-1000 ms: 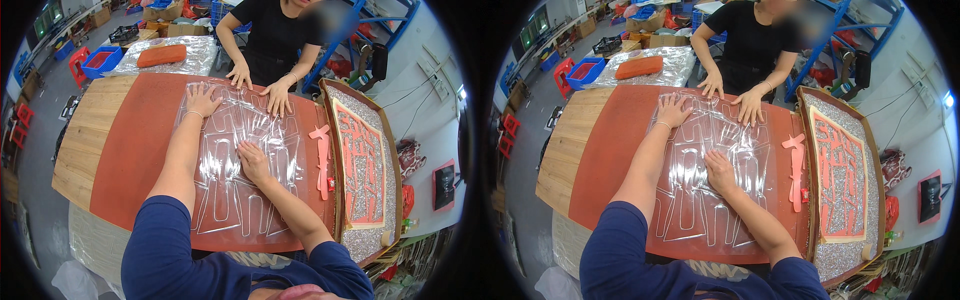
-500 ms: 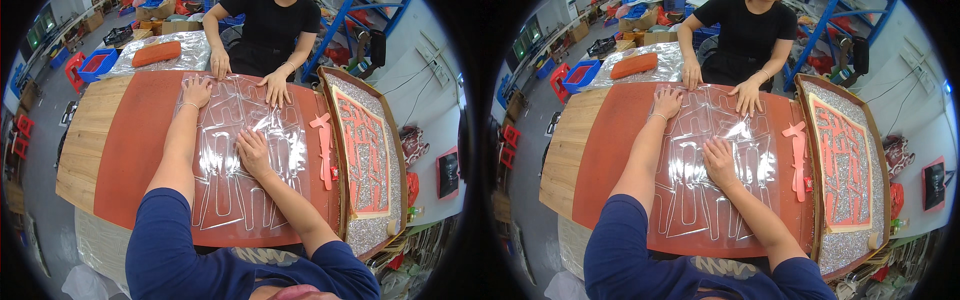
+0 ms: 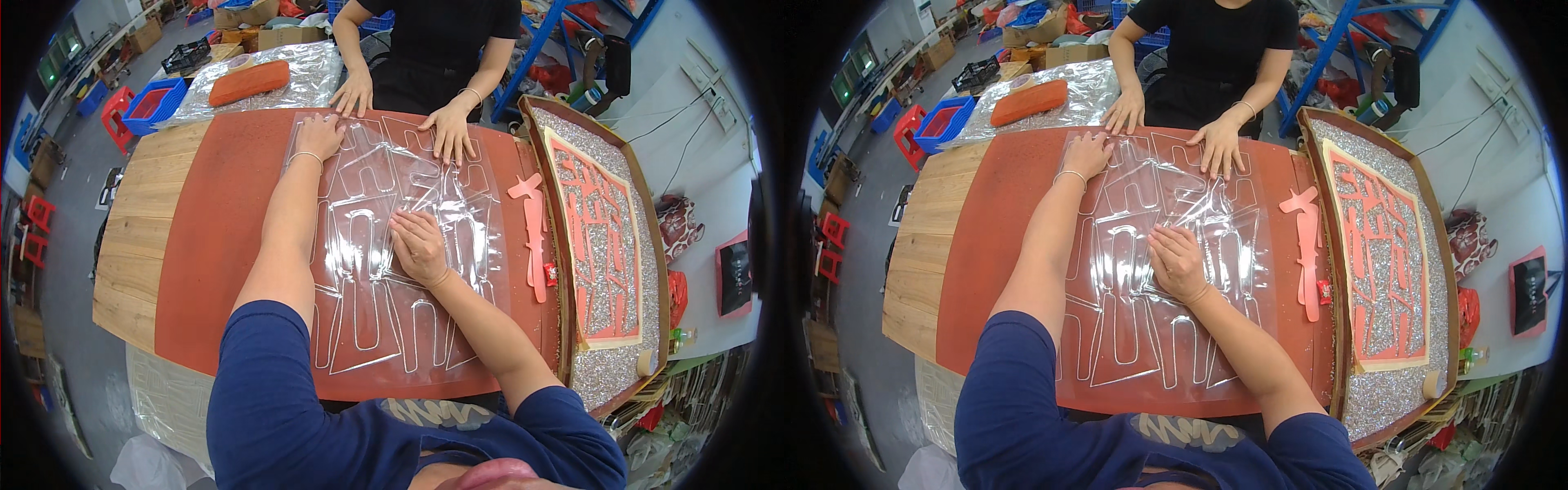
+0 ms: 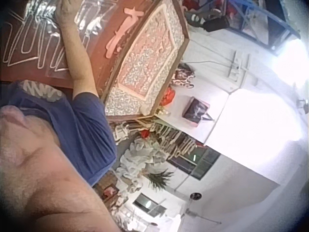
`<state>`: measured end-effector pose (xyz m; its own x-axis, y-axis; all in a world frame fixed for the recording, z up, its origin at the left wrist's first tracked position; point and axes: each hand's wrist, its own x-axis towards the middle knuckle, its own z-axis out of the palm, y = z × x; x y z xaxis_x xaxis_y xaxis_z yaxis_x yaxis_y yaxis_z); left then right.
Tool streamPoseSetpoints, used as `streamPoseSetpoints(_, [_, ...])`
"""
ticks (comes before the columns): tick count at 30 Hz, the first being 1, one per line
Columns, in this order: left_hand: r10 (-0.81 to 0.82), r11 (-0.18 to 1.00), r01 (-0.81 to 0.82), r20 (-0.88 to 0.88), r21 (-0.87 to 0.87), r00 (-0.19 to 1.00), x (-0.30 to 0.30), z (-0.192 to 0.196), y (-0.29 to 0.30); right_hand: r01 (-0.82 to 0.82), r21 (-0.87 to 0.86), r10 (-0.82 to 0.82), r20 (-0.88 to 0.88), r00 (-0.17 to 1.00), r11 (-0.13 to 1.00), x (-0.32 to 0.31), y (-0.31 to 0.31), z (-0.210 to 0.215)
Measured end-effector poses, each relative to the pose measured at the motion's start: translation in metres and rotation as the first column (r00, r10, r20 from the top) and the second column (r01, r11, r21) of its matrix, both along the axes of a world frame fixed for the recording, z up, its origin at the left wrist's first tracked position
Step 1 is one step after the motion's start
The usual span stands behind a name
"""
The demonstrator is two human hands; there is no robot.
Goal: Manually applying decorative elements or patterns to shoe material components using frames and adhesive films.
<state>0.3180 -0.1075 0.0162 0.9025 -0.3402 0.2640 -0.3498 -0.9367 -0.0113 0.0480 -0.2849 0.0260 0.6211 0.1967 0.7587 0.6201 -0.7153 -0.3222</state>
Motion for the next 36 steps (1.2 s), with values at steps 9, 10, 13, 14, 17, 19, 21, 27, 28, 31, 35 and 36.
streamPoseSetpoints(9, [-0.18, 0.981, 0.176, 0.047, 0.078, 0.983, 0.004, 0.0, -0.002, 0.004, -0.008, -0.003, 0.043, 0.999, 1.0, 0.0, 0.0, 0.002])
streamPoseSetpoints(10, [-0.183, 0.983, 0.182, 0.088, 0.016, 0.979, 0.003, -0.004, -0.002, 0.007, -0.008, -0.007, 0.048, 0.999, 1.0, -0.001, 0.0, 0.0])
streamPoseSetpoints(13, [-0.207, 0.972, 0.219, 0.134, -0.082, 0.969, -0.001, -0.01, -0.011, 0.032, -0.042, -0.029, 0.075, 0.997, 0.999, 0.0, -0.005, -0.002])
streamPoseSetpoints(14, [-0.24, 0.965, 0.257, 0.208, -0.054, 0.948, 0.001, -0.012, -0.008, 0.032, -0.058, -0.028, 0.07, 0.997, 0.998, -0.002, -0.005, -0.001])
streamPoseSetpoints(17, [-0.339, 0.932, 0.36, 0.276, -0.027, 0.899, 0.012, -0.015, -0.002, 0.039, -0.09, -0.032, 0.075, 0.997, 0.995, -0.001, -0.003, -0.002])
streamPoseSetpoints(19, [-0.385, 0.914, 0.406, 0.273, -0.023, 0.882, 0.021, -0.019, 0.008, 0.047, -0.097, -0.039, 0.076, 0.996, 0.994, 0.001, 0.002, -0.004])
streamPoseSetpoints(21, [-0.467, 0.88, 0.462, 0.365, 0.107, 0.805, 0.024, -0.024, 0.01, 0.072, -0.071, -0.066, 0.088, 0.994, 0.995, 0.0, 0.005, -0.005])
streamPoseSetpoints(27, [-0.605, 0.786, 0.507, 0.269, 0.354, 0.75, 0.012, -0.02, 0.033, 0.081, 0.12, -0.081, -0.001, 0.997, 0.989, -0.022, -0.007, -0.006])
streamPoseSetpoints(28, [-0.473, 0.841, 0.417, 0.097, 0.345, 0.876, -0.003, -0.002, 0.023, 0.101, 0.13, -0.099, -0.025, 0.995, 0.986, -0.028, -0.01, -0.004])
streamPoseSetpoints(31, [-0.603, 0.791, 0.521, 0.264, 0.321, 0.753, 0.004, -0.005, 0.035, 0.088, 0.148, -0.083, -0.042, 0.996, 0.985, -0.029, -0.006, 0.001])
streamPoseSetpoints(35, [-0.404, 0.878, 0.453, 0.27, -0.151, 0.874, 0.006, -0.008, 0.028, 0.109, 0.153, -0.108, -0.016, 0.994, 0.982, -0.029, -0.01, 0.003])
streamPoseSetpoints(36, [-0.4, 0.884, 0.445, 0.263, -0.142, 0.878, 0.009, -0.009, 0.034, 0.098, 0.148, -0.098, -0.002, 0.995, 0.984, -0.028, -0.01, 0.004])
